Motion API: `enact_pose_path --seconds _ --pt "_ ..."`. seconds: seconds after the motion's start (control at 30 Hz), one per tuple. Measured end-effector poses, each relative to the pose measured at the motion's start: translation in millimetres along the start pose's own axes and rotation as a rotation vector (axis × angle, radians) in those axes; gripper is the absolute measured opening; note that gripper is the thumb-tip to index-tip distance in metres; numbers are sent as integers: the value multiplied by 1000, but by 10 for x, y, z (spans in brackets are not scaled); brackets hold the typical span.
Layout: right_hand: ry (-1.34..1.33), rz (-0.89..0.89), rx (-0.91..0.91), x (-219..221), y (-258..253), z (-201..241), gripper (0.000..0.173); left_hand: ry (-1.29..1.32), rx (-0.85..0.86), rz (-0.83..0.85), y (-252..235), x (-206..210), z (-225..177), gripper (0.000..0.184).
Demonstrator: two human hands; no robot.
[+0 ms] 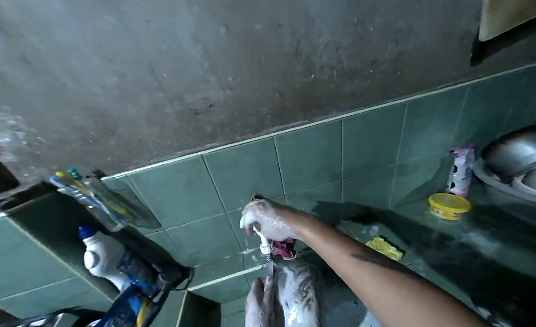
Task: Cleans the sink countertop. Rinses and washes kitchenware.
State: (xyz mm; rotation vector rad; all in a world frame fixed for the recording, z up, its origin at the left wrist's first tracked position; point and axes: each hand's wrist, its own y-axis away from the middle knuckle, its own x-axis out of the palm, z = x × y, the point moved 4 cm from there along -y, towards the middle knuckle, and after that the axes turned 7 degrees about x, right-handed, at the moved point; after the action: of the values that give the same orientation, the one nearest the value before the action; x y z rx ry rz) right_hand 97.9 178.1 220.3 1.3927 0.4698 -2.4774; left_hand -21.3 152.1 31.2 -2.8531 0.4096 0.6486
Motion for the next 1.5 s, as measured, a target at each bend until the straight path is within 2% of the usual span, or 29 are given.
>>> enact_pose_path --seconds 0.07,0.1,0.13,0.17,0.2,0.23,0.3,0.33,0.4,0.47,0.53,0.63,0.7,0.73,0.8,0.87,0.93,0.97,1.0,1.07,1.1,1.13,1.27,1.3,1.4,1.43,1.5 --pt "-399 -315 26 83 161 -264 27 20 8 -5 -20 -10 27 33" --pt "-551 -486 103 192 291 -441 29 32 8 -10 -18 -24 48 34" --pt "-597 -593 269 345 429 -613 29 39 7 -16 -17 -39 58 33" --pt "-545 -565 473 557 541 -745 31 34 -4 -22 -14 -56 54 33" --pt "-445 -428 619 838 635 -800 35 24 -19 -32 -4 -68 52 33" --pt "-326 -302 678 1143 714 -773 38 15 -36 -42 13 -76 49 33" --pt "-125 -263 571 1630 831 -542 42 7 -72 -54 37 -67 54 32" --pt "-103 -276 504 1749 871 -409 41 10 -81 -61 58 -56 70 32" --pt "-86 -197 531 1810 842 -290 49 2 -86 -62 92 -69 135 33" --pt "-101 -151 613 1803 699 -433 57 -82 -60 -1 94 -129 174 35" --pt "-281 -158 590 1737 602 -759 65 -248 11 145 47 -259 122 40" --pt "-453 -86 430 1666 716 -1123 42 -464 85 261 -123 -429 81 49" --pt "-553 -41 429 1701 800 -1203 33 -573 11 368 -256 -380 -60 53" --pt "-585 -75 463 1745 839 -1201 33 -608 -51 412 -311 -294 -150 51" --pt "-578 -247 607 1779 936 -1128 32 -576 -75 364 -359 -45 -246 45" --pt "-590 -421 779 1774 1042 -1009 23 -543 40 227 -240 274 -257 43" --pt "-641 -646 795 1870 1131 -1008 21 -633 236 119 -18 471 -323 45" --pt "-679 -729 779 1896 1159 -1029 21 -676 245 106 -12 468 -308 49" --pt "-702 -792 764 1915 1180 -1049 25 -716 132 150 -86 400 -277 54" --pt "-708 -848 741 1937 1213 -1055 30 -710 -166 279 -329 205 -196 56" --pt "-699 -852 742 1942 1214 -1033 30 -690 -210 302 -377 155 -176 55" --pt "-677 -848 741 1952 1201 -1013 30 -709 -185 299 -341 165 -206 56" --pt "-743 -887 725 1966 1150 -938 28 -824 231 112 38 486 -285 58" --pt "-792 -909 710 1998 1164 -951 28 -785 205 102 11 436 -255 58" --pt "-818 -934 654 2071 1201 -982 27 -705 -191 266 -319 84 -165 57" --pt "-803 -934 655 2084 1203 -972 27 -704 -260 306 -365 47 -168 57" --pt "-752 -930 678 2077 1190 -959 26 -762 -171 293 -252 177 -308 57"
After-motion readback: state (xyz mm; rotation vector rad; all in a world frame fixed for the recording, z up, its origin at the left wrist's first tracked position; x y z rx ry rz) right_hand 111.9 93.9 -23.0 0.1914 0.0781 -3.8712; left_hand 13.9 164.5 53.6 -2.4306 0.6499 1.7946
